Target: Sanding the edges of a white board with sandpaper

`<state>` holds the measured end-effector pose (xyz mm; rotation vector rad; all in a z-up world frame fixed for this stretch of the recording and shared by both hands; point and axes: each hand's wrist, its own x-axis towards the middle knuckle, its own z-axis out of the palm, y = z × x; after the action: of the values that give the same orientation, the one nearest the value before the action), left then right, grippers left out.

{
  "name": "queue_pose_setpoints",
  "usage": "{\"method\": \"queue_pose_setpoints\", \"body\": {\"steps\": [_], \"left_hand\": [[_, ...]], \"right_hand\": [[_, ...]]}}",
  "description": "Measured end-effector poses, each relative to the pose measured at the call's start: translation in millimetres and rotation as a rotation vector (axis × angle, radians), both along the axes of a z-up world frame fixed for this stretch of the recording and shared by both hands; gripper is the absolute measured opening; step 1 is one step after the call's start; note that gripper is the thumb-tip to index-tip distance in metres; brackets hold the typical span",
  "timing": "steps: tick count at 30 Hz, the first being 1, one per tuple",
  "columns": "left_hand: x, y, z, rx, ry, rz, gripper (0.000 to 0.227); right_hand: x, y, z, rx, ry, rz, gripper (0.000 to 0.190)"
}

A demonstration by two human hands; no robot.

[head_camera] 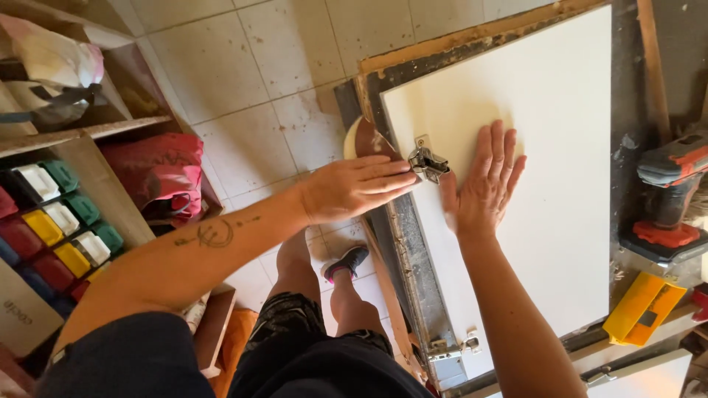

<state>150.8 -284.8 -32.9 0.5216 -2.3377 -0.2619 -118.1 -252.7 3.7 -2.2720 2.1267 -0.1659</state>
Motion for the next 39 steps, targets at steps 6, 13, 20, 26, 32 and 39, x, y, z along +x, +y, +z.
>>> {"method": "queue_pose_setpoints", "body": {"steps": [6, 13, 20, 26, 32, 39], "left_hand": [[-2.1, -55.5, -8.3, 0.219, 0.374, 0.086, 0.025], [40.7, -107.2, 26.7, 0.209, 0.355, 0.226, 0.026], [14.1, -2.8, 32.0, 0.439, 0.226, 0.074, 0.038], [30.2, 125.3, 6.3, 0.516, 0.091, -0.316, 0.043], [40.1, 141.1, 9.7, 0.858, 0.332, 0.103, 0.032], [1.0, 176.1, -18.6, 0.652, 0.455, 0.242, 0.029]], "right_hand": [[-7.6, -1.7, -10.1, -0.02, 0.008, 0.012, 0.085], [0.5, 5.1, 9.9, 0.033, -0.088, -0.026, 0.082], [2.8, 2.7, 7.9, 0.04, -0.096, -0.032, 0.083], [1.9, 1.8, 8.7, 0.058, -0.104, -0.047, 0.084], [5.9, 5.4, 10.1, -0.038, -0.154, -0.001, 0.078], [-39.7, 88.4, 9.1, -0.079, -0.267, 0.228, 0.052]]}}
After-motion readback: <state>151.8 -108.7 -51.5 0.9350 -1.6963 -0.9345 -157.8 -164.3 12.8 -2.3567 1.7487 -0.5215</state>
